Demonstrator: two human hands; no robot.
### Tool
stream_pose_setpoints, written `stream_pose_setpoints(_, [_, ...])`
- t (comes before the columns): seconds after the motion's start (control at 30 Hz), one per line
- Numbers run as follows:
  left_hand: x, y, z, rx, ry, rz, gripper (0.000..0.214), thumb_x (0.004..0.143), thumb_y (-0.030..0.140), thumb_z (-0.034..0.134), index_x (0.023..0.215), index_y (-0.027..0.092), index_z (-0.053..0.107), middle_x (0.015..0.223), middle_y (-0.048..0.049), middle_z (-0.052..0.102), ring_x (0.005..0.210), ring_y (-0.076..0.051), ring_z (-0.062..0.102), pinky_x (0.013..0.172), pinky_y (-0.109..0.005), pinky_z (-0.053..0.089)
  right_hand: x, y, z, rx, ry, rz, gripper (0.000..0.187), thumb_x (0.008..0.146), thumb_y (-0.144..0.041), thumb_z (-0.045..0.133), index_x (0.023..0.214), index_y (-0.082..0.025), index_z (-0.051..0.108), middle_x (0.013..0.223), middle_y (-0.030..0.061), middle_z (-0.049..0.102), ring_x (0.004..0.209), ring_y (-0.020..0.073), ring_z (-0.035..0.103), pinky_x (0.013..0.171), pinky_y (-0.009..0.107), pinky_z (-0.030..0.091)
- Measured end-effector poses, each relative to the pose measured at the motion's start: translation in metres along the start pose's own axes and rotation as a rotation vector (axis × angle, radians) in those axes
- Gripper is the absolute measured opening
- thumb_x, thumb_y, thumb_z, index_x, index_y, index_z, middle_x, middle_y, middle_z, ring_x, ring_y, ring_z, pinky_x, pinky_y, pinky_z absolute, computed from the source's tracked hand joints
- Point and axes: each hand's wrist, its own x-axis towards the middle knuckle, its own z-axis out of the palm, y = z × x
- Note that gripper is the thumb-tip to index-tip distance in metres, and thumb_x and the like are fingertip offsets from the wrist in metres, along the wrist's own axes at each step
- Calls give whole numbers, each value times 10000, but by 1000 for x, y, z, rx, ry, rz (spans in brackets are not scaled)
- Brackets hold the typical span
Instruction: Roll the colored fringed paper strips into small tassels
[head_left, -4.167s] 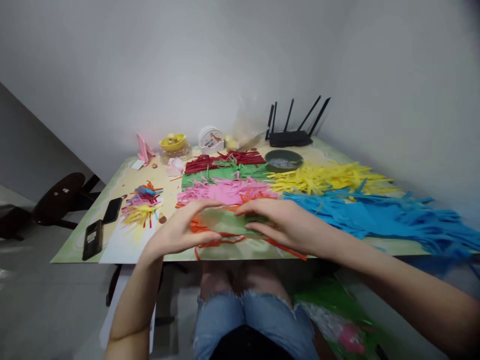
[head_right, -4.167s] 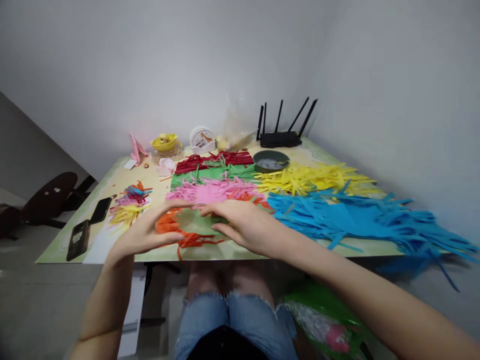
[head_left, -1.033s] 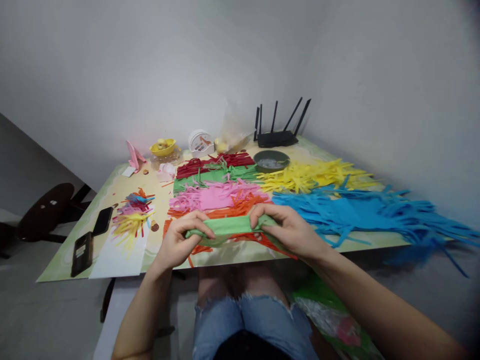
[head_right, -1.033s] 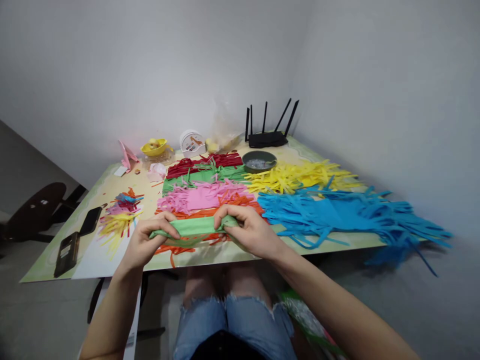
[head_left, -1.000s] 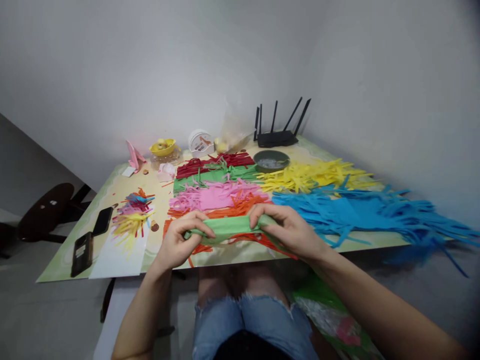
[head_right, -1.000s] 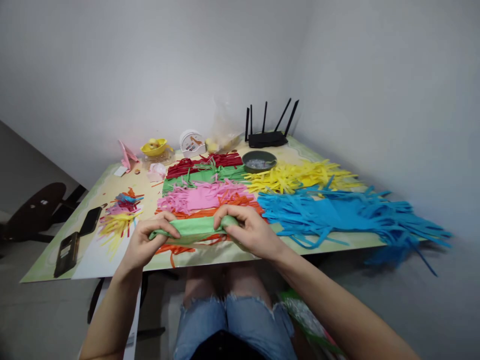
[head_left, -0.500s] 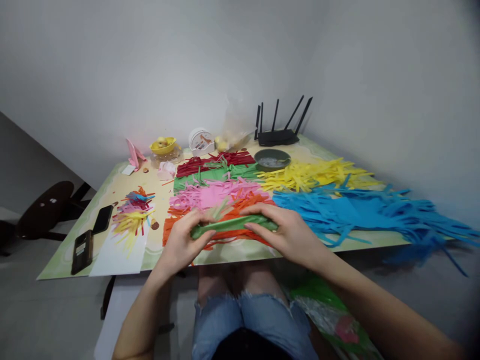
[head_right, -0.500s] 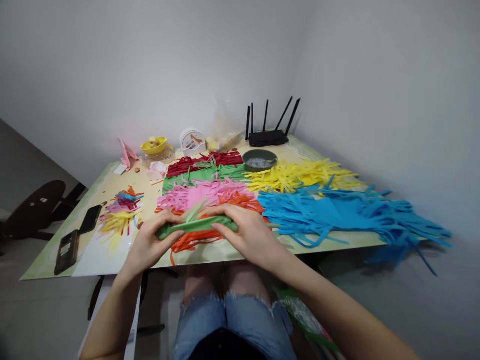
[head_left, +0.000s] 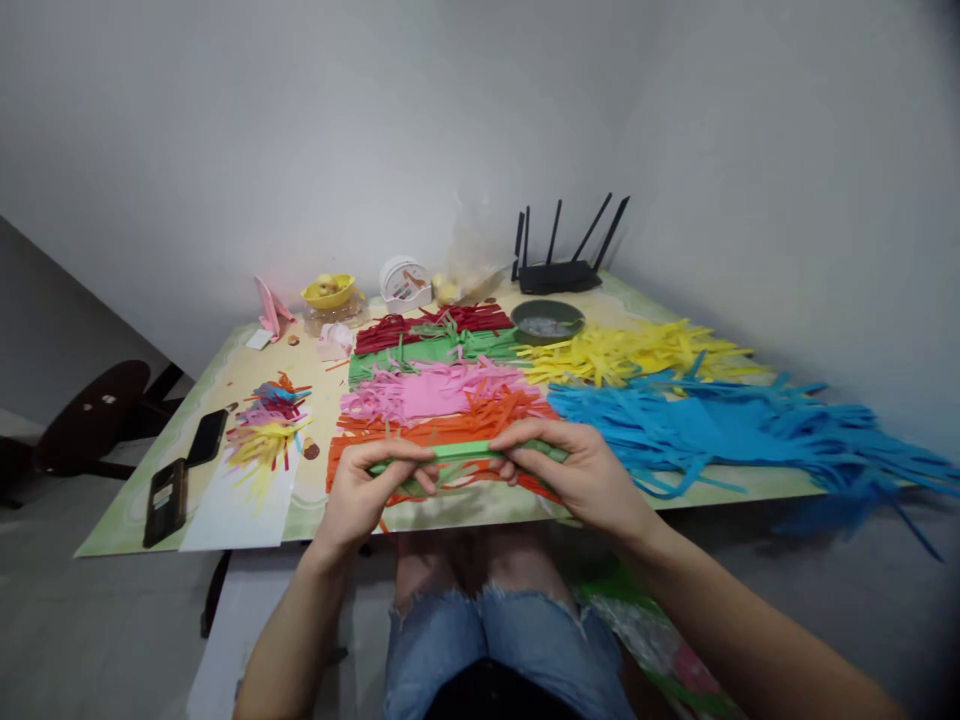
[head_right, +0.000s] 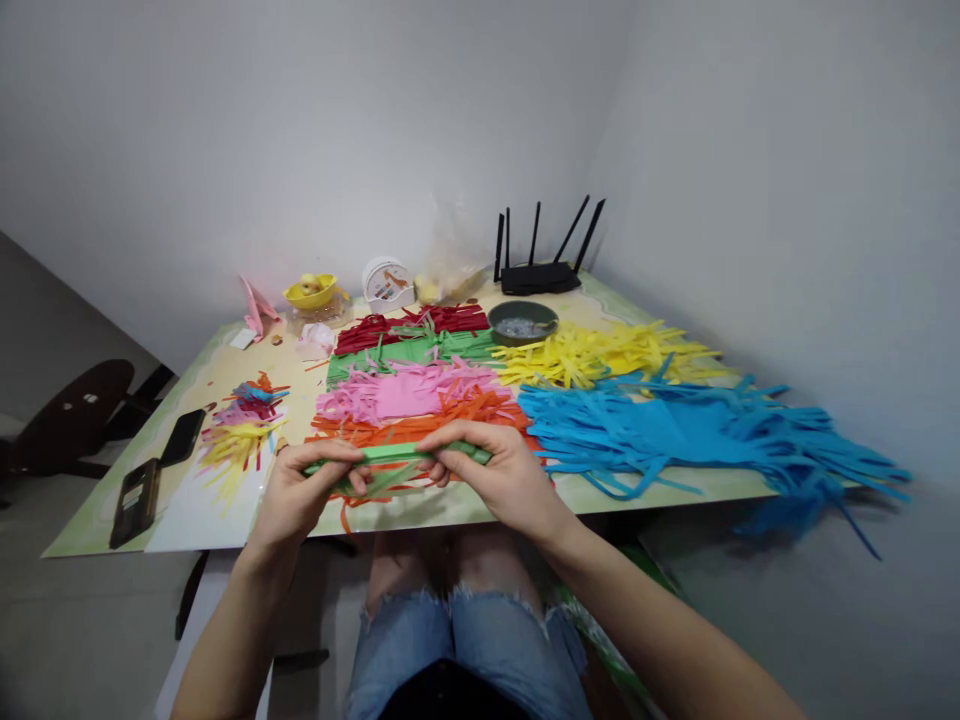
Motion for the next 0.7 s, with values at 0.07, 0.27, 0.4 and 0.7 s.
stream_pose_setpoints(0.07, [-1,0,0,8,-19,76,146,834,251,642,792,170,756,650,-61,697,689,-180,665,684,-303,537,0,3,2,40,21,-12,173,791,-351,650,762,-182,674,646,27,691,572,142,658,553,251,552])
stream_pose_setpoints(0.27, [-3,6,-2,105,-50,149,156,848,186,593,787,173,736,725,-59,684,698,-153,632,630,-254,496,-2,4,2,-33,1,-110,118,811,-219,581,736,-175,662,688,27,667,599,122,632,563,228,524])
stream_pose_setpoints(0.4, [-6,10,1,209,-64,178,158,849,240,612,714,158,620,711,-49,666,706,-151,611,661,-259,473,-4,3,0,-169,-68,-201,126,834,-197,547,791,-178,664,752,38,674,647,131,630,589,235,511])
stream_pose_setpoints(0.7, [-15,6,9,607,147,313,122,846,209,626,964,192,602,899,-33,688,777,-134,659,709,-225,496,-8,0,1,-460,34,-164,198,859,-274,591,1037,-196,629,989,57,711,864,171,672,760,256,507])
